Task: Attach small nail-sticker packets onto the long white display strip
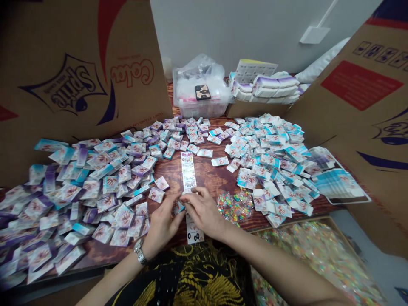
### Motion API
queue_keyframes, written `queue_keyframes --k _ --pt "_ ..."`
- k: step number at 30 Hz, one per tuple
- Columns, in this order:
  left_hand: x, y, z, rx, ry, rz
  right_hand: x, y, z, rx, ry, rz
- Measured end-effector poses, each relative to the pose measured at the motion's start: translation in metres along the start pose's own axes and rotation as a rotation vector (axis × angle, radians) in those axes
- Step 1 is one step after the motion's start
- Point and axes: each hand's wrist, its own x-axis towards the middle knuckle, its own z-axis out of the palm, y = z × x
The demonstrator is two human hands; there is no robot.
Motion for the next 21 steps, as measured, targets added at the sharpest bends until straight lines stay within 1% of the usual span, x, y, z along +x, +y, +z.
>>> queue_keyframes --k 3,5,9,10,13,15,19,21 --pt "0.000 0.004 -0.002 -0.059 -0.016 0.003 0.005 0.001 -0.004 0.110 -0.036 0.063" --pt "-0.001 0.004 -0.001 -0.069 -0.003 0.009 0.006 0.002 -0.002 0.148 -0.005 0.113" --pt "-0.005 0.000 0.002 -0.010 0.025 0.046 0.003 0.001 0.009 0.269 0.079 0.298" --pt "-0.005 -0.001 0.002 0.013 0.028 0.058 0.001 0.000 0.011 0.302 0.096 0.325" --pt "-0.006 -0.002 0.001 0.063 0.042 0.064 -0.002 -0.006 0.016 0.364 0.136 0.337" --pt "-0.006 -0.002 0.001 0.082 0.049 0.056 -0.001 -0.009 0.018 0.445 0.146 0.363" --pt "-0.008 -0.002 0.005 0.099 0.072 0.028 0.004 -0.006 0.022 0.655 0.165 0.499" --pt "-0.009 -0.003 0.007 0.105 0.079 0.016 0.006 -0.003 0.024 0.691 0.164 0.544"
